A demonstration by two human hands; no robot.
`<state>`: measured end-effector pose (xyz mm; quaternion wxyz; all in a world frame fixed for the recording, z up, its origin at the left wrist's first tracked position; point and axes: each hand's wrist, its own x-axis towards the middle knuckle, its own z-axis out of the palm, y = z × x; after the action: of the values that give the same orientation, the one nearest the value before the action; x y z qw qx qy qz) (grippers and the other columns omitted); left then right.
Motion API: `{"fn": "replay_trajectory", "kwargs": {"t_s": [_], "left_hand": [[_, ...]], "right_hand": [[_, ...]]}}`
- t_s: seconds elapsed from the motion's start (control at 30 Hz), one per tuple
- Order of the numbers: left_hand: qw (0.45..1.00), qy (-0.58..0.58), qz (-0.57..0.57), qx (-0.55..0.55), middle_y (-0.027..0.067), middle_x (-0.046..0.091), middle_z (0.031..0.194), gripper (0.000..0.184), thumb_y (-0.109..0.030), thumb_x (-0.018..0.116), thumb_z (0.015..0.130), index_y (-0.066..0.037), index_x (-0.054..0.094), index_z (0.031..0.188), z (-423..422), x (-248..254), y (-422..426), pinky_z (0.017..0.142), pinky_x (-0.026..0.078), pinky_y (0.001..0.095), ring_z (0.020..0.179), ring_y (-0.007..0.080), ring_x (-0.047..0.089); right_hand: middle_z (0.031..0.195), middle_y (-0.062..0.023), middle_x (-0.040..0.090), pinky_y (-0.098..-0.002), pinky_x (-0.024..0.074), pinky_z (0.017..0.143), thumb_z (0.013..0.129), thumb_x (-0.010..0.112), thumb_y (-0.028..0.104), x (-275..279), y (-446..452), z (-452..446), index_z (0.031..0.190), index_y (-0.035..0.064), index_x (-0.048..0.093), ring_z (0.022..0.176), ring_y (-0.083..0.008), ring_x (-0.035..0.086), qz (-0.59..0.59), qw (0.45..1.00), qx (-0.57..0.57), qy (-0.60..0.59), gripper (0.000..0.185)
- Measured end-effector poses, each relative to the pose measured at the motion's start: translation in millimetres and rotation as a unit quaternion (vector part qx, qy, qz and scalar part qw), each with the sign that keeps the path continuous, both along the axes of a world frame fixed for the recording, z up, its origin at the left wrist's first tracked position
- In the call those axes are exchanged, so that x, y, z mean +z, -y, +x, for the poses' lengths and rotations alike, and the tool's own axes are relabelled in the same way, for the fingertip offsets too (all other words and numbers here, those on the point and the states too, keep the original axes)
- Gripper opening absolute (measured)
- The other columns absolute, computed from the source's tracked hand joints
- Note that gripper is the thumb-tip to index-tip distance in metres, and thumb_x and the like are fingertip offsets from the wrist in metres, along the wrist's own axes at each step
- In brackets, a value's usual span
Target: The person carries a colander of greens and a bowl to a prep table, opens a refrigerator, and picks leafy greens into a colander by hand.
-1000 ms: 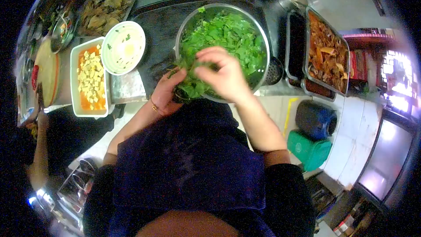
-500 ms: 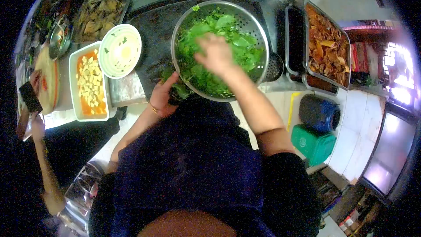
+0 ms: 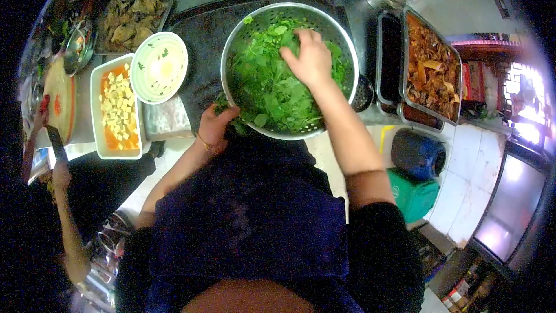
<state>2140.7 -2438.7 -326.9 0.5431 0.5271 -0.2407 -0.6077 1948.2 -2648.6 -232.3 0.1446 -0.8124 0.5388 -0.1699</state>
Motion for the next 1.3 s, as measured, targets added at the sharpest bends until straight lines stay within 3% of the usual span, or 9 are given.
{"fn": "replay_trajectory", "kwargs": {"t_s": [0.1,0.27,0.37,0.5,0.57,0.67,0.77,1.0,1.3], "left_hand": [[0.996,0.076,-0.045,-0.002,0.007,0.064,0.091,0.026,-0.006,0.067,0.079,-0.001,0.058,0.103,0,-10,-2,0.074,0.049,0.0284,0.081,0.0158,0.061],[0.997,0.056,-0.023,-0.045,0.0052,0.064,0.091,0.027,-0.006,0.069,0.078,-0.001,0.059,0.102,-4,-6,0,0.075,0.048,0.0275,0.081,0.0142,0.059],[0.994,0.079,-0.028,-0.067,0.0056,0.065,0.094,0.028,-0.006,0.069,0.078,0.0,0.06,0.104,-3,18,4,0.076,0.049,0.0278,0.083,0.014,0.06],[0.993,0.069,0.051,-0.083,0.0072,0.065,0.098,0.03,-0.006,0.067,0.08,0.002,0.059,0.108,-3,35,10,0.078,0.049,0.0277,0.085,0.0142,0.06],[0.991,0.081,0.016,-0.104,0.008,0.065,0.098,0.031,-0.007,0.067,0.08,0.002,0.059,0.108,-7,23,9,0.079,0.049,0.0275,0.086,0.0148,0.061],[0.992,0.041,-0.017,-0.122,0.0092,0.066,0.098,0.035,-0.01,0.07,0.079,0.002,0.058,0.11,-9,21,13,0.081,0.049,0.0284,0.087,0.0161,0.062],[0.993,-0.032,0.053,-0.1,0.0098,0.065,0.1,0.04,-0.013,0.073,0.077,0.001,0.058,0.111,-9,61,20,0.082,0.048,0.0301,0.088,0.0163,0.062],[0.997,-0.034,-0.029,-0.069,0.0044,0.063,0.09,0.026,-0.011,0.072,0.076,-0.006,0.059,0.098,5,42,2,0.072,0.049,0.0296,0.08,0.0149,0.06],[0.987,-0.061,-0.11,-0.101,0.01,0.063,0.098,0.029,-0.006,0.063,0.08,-0.003,0.055,0.108,25,107,13,0.072,0.053,0.0328,0.083,0.0203,0.062]], "right_hand": [[0.11,-0.0187,0.058,-0.0433,0.0434,0.086,0.07,0.068,0.054,-21,9,42,0.121,0.0042,0.049,0.103,-0.0298,0.057,0.026,0.988,-0.125,-0.084,0.074],[0.104,-0.0101,0.06,-0.0437,0.0427,0.086,0.067,0.075,0.021,-5,-28,77,0.108,0.0116,0.056,0.098,-0.0297,0.058,0.09,0.959,0.172,-0.207,0.046],[0.103,-0.0095,0.061,-0.0445,0.0418,0.089,0.065,0.074,0.018,0,-37,47,0.103,0.0143,0.059,0.099,-0.0291,0.058,-0.009,0.938,0.315,-0.146,0.041],[0.098,-0.006,0.064,-0.0394,0.0413,0.091,0.069,0.07,0.008,53,-29,-6,0.098,0.0117,0.063,0.097,-0.0227,0.058,0.005,0.98,0.175,0.097,0.03],[0.097,-0.0035,0.064,-0.0326,0.0416,0.089,0.073,0.066,0.004,81,-21,-20,0.098,0.0084,0.063,0.093,-0.0156,0.057,0.226,0.929,0.054,0.289,0.026],[0.094,-0.0021,0.062,-0.0255,0.0409,0.082,0.078,0.064,0.004,100,-2,-32,0.1,0.0046,0.061,0.086,-0.0117,0.055,0.297,0.839,-0.017,0.456,0.022],[0.096,-0.0026,0.063,-0.0271,0.0414,0.085,0.081,0.063,0.005,104,8,-28,0.106,0.0041,0.058,0.089,-0.0127,0.056,0.296,0.884,-0.043,0.36,0.026],[0.104,-0.0103,0.064,-0.037,0.0516,0.079,0.088,0.057,0.01,80,16,-30,0.115,0.0027,0.053,0.092,-0.0214,0.062,0.36,0.794,-0.077,0.485,0.028],[0.124,-0.0177,0.054,-0.0507,0.0448,0.093,0.085,0.057,0.029,84,2,-27,0.125,0.0018,0.048,0.112,-0.0345,0.054,0.472,0.579,0.004,0.665,0.05]]}}
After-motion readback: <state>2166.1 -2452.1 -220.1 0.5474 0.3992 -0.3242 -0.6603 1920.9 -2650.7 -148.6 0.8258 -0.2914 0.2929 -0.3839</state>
